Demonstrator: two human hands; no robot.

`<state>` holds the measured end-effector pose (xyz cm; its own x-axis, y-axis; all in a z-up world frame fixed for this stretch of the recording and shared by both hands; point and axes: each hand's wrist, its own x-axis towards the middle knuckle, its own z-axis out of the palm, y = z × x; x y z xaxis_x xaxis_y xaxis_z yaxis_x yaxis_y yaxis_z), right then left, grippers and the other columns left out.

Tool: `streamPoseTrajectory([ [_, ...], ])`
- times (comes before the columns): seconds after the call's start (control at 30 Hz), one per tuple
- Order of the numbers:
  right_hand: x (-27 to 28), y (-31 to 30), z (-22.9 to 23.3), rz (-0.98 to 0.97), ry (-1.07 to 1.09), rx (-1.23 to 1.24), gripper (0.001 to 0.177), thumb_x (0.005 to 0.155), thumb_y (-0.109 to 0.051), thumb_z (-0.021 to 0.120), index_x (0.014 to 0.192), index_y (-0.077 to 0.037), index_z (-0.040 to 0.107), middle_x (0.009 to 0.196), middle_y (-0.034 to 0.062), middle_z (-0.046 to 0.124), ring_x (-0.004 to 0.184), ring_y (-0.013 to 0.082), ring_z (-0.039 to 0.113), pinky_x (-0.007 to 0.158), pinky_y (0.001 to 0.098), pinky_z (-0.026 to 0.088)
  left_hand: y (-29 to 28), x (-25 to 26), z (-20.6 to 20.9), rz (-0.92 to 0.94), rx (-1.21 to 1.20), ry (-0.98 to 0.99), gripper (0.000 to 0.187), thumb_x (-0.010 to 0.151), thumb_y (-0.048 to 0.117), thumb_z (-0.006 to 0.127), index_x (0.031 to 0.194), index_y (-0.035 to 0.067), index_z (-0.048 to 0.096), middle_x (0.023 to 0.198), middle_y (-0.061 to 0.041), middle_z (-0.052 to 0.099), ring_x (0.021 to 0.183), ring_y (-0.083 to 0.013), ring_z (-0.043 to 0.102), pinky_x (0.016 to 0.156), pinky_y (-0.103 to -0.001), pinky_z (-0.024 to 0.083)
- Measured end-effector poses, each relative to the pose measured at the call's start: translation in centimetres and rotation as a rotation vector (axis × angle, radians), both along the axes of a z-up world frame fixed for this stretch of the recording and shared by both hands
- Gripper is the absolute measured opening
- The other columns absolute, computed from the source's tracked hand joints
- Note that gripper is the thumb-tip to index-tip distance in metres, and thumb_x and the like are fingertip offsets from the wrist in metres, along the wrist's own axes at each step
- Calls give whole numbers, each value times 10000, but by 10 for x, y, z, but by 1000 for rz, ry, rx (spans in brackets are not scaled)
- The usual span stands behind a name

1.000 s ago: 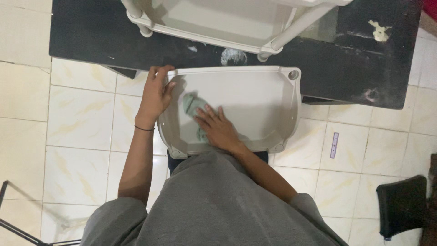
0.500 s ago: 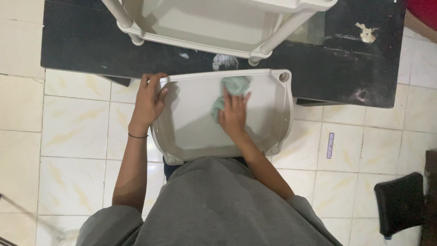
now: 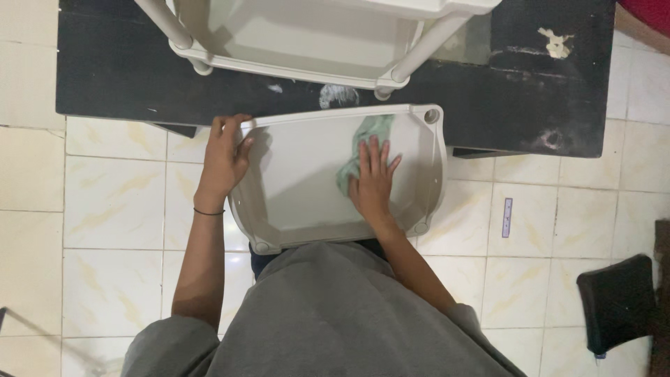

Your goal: The person assembles a white plastic storage rack by inserting vertical poles into the trays. They then wipe the trays with a green cloth and reattach the trays to the frame.

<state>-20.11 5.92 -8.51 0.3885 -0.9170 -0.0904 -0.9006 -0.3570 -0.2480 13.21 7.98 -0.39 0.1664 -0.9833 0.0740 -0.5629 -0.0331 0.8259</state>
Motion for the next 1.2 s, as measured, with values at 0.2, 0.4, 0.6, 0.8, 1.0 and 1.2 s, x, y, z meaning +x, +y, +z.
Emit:
streamPoseTrajectory([
  [0.2, 50, -2, -3, 126, -147, -9, 905, 920, -225, 696, 1641, -3, 197, 1661, 238, 132, 1548, 478, 48, 1257, 716, 24, -11, 1, 10, -65, -8, -97, 472, 925, -55, 671, 1367, 58, 550, 1235, -218, 503, 993, -405, 619, 831, -461, 513],
  [0.4, 34, 51, 27, 287, 61, 320, 813, 919, -279, 622, 1599, -94, 217, 1709, 128, 107, 1561, 389, 57, 1215, 672, 37, -12, 2, 18, -112, -77, -131, 507, 897, -69, 683, 1368, 70, 554, 1262, -220, 507, 1063, -442, 598, 856, -480, 513],
  [0.6, -30, 54, 30, -151, 58, 224, 793, 1002, -338, 539, 1574, 64, 164, 1670, 250, 62, 1545, 445, 63, 1224, 656, 65, -10, -1, 17, -72, 48, -122, 498, 912, -68, 681, 1369, 83, 558, 1262, -222, 514, 1009, -414, 624, 826, -468, 525],
  [0.8, -32, 8, 16, -204, -149, -66, 831, 940, -231, 596, 1563, 154, 203, 1665, 354, 123, 1547, 536, 91, 1255, 615, 104, -12, -2, 13, -132, -44, -203, 529, 910, -97, 672, 1394, 65, 532, 1315, -276, 455, 1081, -474, 606, 919, -487, 533],
  [1.0, -4, -42, 28, -146, -189, -138, 850, 834, -241, 649, 1529, 116, 314, 1544, 339, 361, 1468, 537, 283, 1261, 640, 122, -11, 0, 8, -152, -45, -237, 538, 917, -82, 691, 1404, 60, 511, 1314, -275, 449, 1088, -483, 601, 930, -490, 528],
  [1.2, 22, -22, 38, 115, -190, -126, 843, 844, -271, 679, 1546, 62, 355, 1522, 291, 433, 1460, 504, 347, 1270, 669, 110, -9, 0, 8, -130, -54, -252, 553, 914, -90, 686, 1413, 72, 511, 1306, -263, 470, 1055, -470, 613, 899, -492, 524],
])
